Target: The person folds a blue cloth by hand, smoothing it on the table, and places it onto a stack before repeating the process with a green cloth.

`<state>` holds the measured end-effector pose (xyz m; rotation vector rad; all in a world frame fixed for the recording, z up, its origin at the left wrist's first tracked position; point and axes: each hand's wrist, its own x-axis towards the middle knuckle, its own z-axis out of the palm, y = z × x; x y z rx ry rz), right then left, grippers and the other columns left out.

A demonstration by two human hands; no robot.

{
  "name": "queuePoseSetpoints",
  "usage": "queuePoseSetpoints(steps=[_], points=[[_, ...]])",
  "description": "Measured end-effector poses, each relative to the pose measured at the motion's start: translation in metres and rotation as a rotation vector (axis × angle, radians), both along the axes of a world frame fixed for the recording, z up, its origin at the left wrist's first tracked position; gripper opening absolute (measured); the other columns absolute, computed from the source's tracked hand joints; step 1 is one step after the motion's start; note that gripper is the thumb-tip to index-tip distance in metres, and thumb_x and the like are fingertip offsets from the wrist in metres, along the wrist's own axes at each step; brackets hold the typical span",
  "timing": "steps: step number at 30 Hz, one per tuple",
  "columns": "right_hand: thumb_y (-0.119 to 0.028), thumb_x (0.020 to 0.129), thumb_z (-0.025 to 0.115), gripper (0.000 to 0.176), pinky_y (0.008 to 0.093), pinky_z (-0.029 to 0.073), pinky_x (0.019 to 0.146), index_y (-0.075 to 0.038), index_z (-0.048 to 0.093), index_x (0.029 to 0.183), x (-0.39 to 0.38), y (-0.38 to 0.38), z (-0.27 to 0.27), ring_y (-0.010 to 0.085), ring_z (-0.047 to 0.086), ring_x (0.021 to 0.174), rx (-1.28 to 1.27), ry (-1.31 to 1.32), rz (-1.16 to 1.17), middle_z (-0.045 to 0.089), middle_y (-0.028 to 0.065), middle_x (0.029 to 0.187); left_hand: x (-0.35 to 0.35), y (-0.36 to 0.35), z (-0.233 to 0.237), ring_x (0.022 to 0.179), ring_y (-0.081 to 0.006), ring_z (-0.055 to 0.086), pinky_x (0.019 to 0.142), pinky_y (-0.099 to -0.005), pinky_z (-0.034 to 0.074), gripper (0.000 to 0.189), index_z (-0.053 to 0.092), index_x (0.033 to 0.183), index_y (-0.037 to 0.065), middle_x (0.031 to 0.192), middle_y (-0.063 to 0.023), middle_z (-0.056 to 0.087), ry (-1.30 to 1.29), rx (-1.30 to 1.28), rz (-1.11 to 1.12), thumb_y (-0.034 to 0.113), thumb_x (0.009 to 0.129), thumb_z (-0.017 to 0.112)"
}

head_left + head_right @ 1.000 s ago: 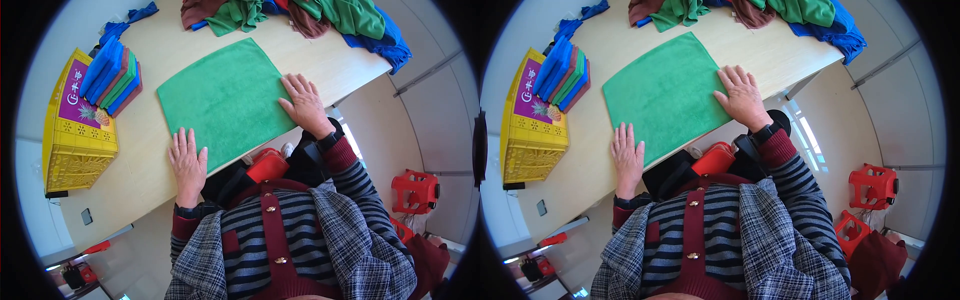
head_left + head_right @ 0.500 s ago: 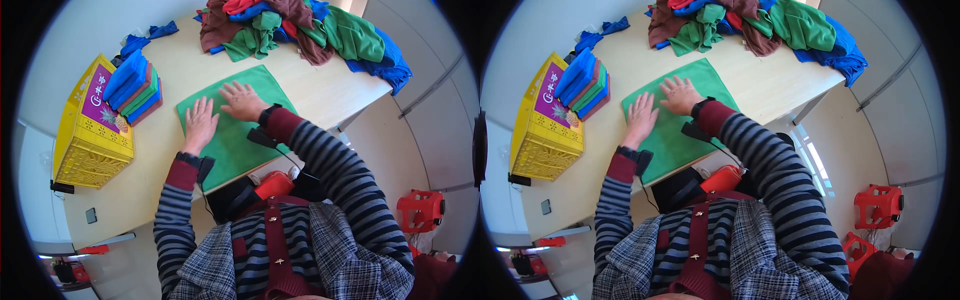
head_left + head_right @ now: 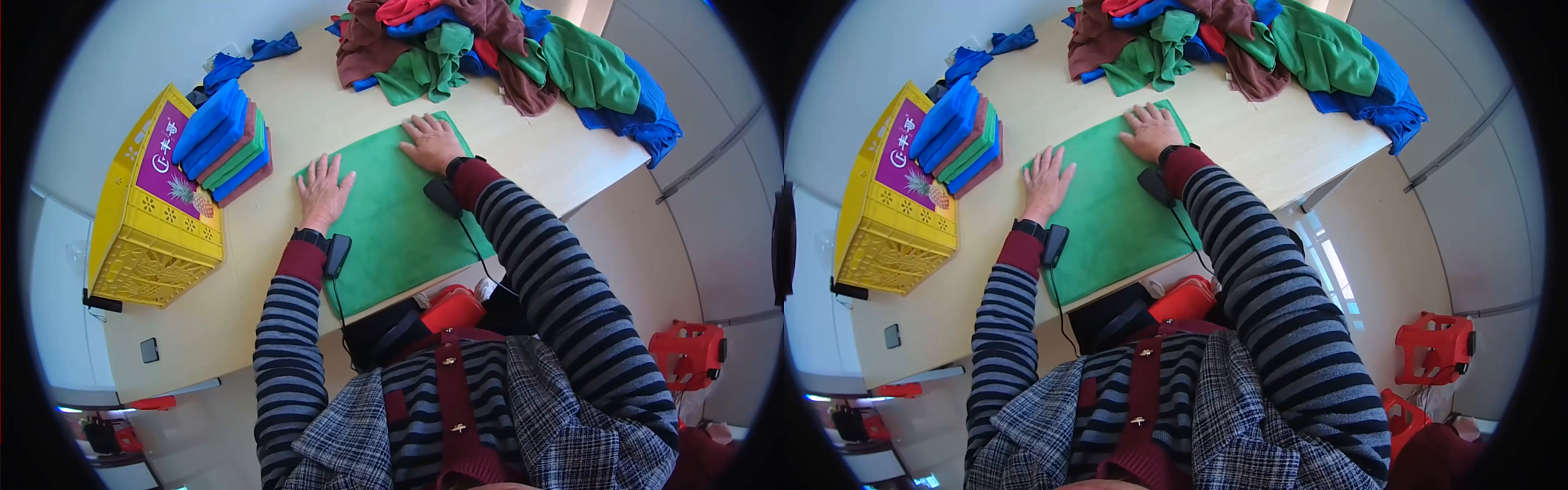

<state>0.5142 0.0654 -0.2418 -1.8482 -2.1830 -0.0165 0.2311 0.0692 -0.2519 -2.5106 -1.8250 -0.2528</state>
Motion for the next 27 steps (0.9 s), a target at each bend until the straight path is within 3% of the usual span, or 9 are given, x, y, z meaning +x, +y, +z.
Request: queuePoseSetpoints(steps=[8,10,17,19,24,27], points=[[-0.055,0.104,0.041,0.065,0.0514,0.024,0.124,-0.015,0.042,0.156,0.048,-0.024,0.002,0.0330,0.031,0.152,-0.021,0.009,-0.153,0.038,0.0104,0.163,-0.029,-0.004,-0.001,0.156,-0.0336,0.021,0.122,-0.0642,0.016,0.071,0.034,0.161,0.018,0.168,-0.0111,0.029,-0.070,-0.009,0.159,0.060,0.104,0.039],[-0.055,0.103,0.043,0.065,0.0505,0.030,0.119,-0.014,0.045,0.153,0.062,-0.034,-0.004,0.0300,0.038,0.147,0.039,-0.050,-0.183,0.044,0.0088,0.158,-0.035,-0.010,0.000,0.156,-0.0337,0.022,0.122,-0.0646,0.016,0.071,0.034,0.161,0.017,0.168,-0.0114,0.029,-0.054,-0.037,0.189,0.060,0.104,0.039],[-0.052,0.103,0.048,0.065,0.0543,0.032,0.118,-0.012,0.043,0.154,0.084,-0.083,0.001,0.0343,0.037,0.148,0.009,-0.134,-0.193,0.044,0.0131,0.157,-0.062,-0.070,0.020,0.155,-0.0333,0.025,0.122,-0.0637,0.017,0.069,0.035,0.160,0.015,0.167,-0.0136,0.032,0.158,0.065,0.227,0.056,0.105,0.042],[-0.049,0.103,0.052,0.066,0.0553,0.030,0.119,-0.011,0.040,0.156,0.075,-0.110,-0.001,0.0386,0.035,0.149,0.105,-0.190,-0.189,0.042,0.0164,0.159,-0.050,-0.103,0.023,0.155,-0.0337,0.026,0.123,-0.0616,0.017,0.067,0.037,0.159,0.013,0.166,-0.0140,0.033,0.134,0.117,0.104,0.052,0.106,0.044],[-0.045,0.101,0.057,0.067,0.0564,0.030,0.119,-0.008,0.042,0.154,-0.045,-0.180,0.013,0.0402,0.035,0.148,0.085,0.044,0.170,0.043,0.0180,0.158,0.021,-0.177,0.021,0.154,-0.0348,0.028,0.124,-0.0592,0.016,0.064,0.043,0.156,0.011,0.164,-0.0155,0.036,-0.068,0.074,-0.217,0.049,0.105,0.050],[-0.046,0.101,0.056,0.064,0.0548,0.028,0.121,-0.009,0.045,0.153,-0.058,-0.198,0.010,0.0386,0.035,0.149,0.059,0.070,0.224,0.043,0.0166,0.158,0.024,-0.197,0.013,0.153,-0.0357,0.029,0.124,-0.0592,0.017,0.065,0.043,0.156,0.010,0.164,-0.0152,0.035,-0.093,0.066,-0.230,0.049,0.104,0.050]])
